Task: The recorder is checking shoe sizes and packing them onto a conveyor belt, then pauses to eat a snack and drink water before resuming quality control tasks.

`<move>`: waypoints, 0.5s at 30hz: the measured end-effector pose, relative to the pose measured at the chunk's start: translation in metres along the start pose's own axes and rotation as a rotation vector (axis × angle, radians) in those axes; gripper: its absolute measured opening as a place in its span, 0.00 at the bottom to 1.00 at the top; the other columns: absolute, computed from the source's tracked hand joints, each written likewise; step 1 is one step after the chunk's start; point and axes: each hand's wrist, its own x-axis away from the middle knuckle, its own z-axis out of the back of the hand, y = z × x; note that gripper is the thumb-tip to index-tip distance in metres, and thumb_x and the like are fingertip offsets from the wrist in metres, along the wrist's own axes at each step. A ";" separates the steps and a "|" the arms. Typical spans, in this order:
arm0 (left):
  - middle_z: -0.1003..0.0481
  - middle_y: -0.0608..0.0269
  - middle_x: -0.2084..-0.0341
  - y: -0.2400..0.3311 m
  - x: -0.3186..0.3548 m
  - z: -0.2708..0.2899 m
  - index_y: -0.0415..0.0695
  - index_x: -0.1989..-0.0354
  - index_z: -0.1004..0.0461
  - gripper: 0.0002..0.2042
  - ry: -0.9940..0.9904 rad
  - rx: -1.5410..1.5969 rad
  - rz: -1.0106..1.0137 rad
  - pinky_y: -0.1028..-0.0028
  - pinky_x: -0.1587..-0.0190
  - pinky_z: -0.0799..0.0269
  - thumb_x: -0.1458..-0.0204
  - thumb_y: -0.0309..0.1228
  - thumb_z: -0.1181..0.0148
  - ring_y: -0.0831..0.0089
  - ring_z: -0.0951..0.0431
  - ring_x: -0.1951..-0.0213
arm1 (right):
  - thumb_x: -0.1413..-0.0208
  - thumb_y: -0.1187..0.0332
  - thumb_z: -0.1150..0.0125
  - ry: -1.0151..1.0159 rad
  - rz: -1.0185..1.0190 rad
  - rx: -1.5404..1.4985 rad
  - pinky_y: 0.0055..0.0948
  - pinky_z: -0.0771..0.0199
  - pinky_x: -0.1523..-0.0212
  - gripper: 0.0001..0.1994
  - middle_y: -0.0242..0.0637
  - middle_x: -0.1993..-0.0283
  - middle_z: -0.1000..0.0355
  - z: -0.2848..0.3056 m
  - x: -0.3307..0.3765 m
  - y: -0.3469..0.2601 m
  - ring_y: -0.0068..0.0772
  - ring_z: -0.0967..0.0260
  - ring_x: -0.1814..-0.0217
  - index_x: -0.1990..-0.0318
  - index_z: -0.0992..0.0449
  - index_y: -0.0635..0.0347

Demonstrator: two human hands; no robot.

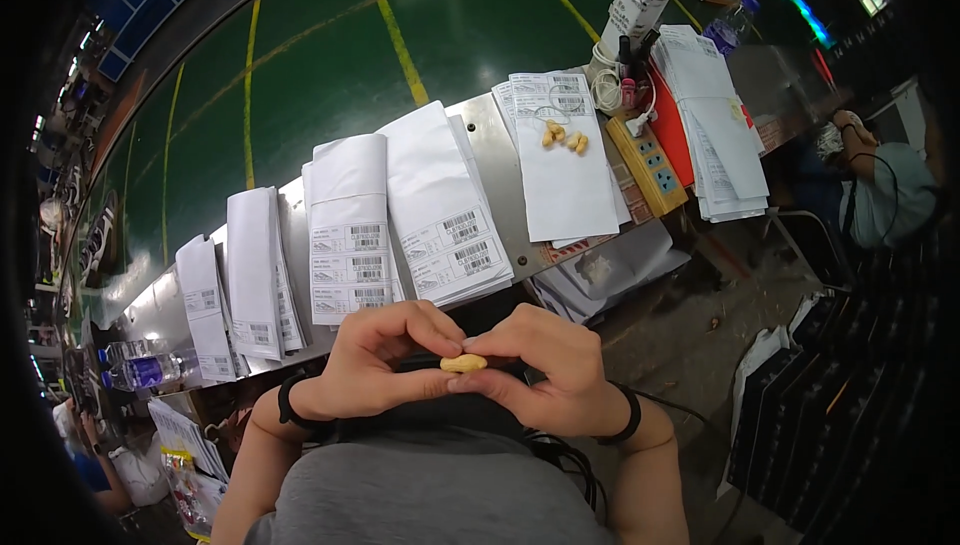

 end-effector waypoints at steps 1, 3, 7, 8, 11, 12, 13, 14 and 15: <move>0.26 0.55 0.59 0.002 -0.002 0.000 0.35 0.62 0.27 0.12 -0.038 -0.030 -0.024 0.72 0.49 0.26 0.54 0.16 0.32 0.72 0.24 0.54 | 0.55 0.71 0.27 -0.022 -0.031 -0.022 0.23 0.31 0.70 0.12 0.35 0.69 0.24 0.001 0.001 0.002 0.28 0.29 0.71 0.62 0.20 0.62; 0.25 0.56 0.59 0.008 -0.002 0.002 0.35 0.62 0.28 0.12 -0.065 -0.043 0.048 0.72 0.49 0.26 0.53 0.17 0.32 0.72 0.24 0.55 | 0.56 0.71 0.27 -0.044 -0.069 -0.051 0.22 0.32 0.71 0.13 0.35 0.70 0.24 0.002 0.003 0.006 0.27 0.29 0.71 0.61 0.19 0.62; 0.24 0.58 0.62 0.009 -0.010 0.001 0.35 0.61 0.30 0.13 -0.093 -0.042 0.268 0.73 0.51 0.25 0.51 0.21 0.33 0.71 0.21 0.58 | 0.56 0.72 0.27 -0.045 -0.078 0.010 0.21 0.32 0.71 0.14 0.34 0.69 0.26 0.009 0.007 0.002 0.25 0.31 0.72 0.59 0.19 0.61; 0.24 0.58 0.62 0.007 -0.012 -0.001 0.35 0.61 0.30 0.13 -0.094 -0.043 0.271 0.73 0.51 0.25 0.51 0.21 0.33 0.71 0.21 0.58 | 0.56 0.72 0.27 -0.044 -0.093 0.009 0.22 0.31 0.71 0.15 0.34 0.69 0.27 0.010 0.007 0.004 0.24 0.31 0.72 0.58 0.18 0.60; 0.22 0.59 0.65 -0.001 -0.020 -0.007 0.35 0.59 0.28 0.10 -0.094 0.370 0.251 0.76 0.57 0.24 0.47 0.22 0.36 0.76 0.20 0.61 | 0.56 0.71 0.27 0.052 -0.161 -0.073 0.23 0.29 0.68 0.15 0.35 0.66 0.28 0.006 0.013 0.007 0.26 0.30 0.67 0.58 0.18 0.60; 0.22 0.59 0.65 -0.002 -0.023 -0.008 0.35 0.59 0.28 0.10 -0.108 0.372 0.252 0.76 0.57 0.24 0.47 0.22 0.36 0.76 0.20 0.61 | 0.56 0.71 0.27 0.119 -0.180 -0.096 0.23 0.28 0.66 0.14 0.36 0.66 0.28 0.005 0.015 0.006 0.27 0.30 0.64 0.58 0.18 0.59; 0.22 0.59 0.66 -0.003 -0.025 -0.010 0.35 0.58 0.27 0.10 -0.129 0.397 0.281 0.77 0.57 0.24 0.48 0.22 0.35 0.76 0.20 0.61 | 0.56 0.71 0.27 0.128 -0.182 -0.087 0.23 0.28 0.66 0.14 0.36 0.66 0.28 0.006 0.017 0.005 0.27 0.30 0.64 0.58 0.18 0.59; 0.21 0.59 0.66 -0.005 -0.025 -0.011 0.35 0.57 0.27 0.11 -0.141 0.418 0.311 0.77 0.57 0.24 0.49 0.22 0.35 0.76 0.20 0.62 | 0.54 0.71 0.28 0.142 -0.149 -0.083 0.25 0.27 0.62 0.13 0.39 0.63 0.27 0.005 0.018 0.005 0.30 0.29 0.60 0.59 0.19 0.60; 0.21 0.59 0.66 -0.008 -0.025 -0.012 0.35 0.57 0.27 0.11 -0.145 0.416 0.312 0.77 0.57 0.24 0.49 0.22 0.35 0.76 0.20 0.62 | 0.52 0.70 0.29 0.156 -0.115 -0.080 0.27 0.26 0.58 0.12 0.42 0.60 0.26 0.005 0.019 0.006 0.34 0.28 0.56 0.59 0.19 0.60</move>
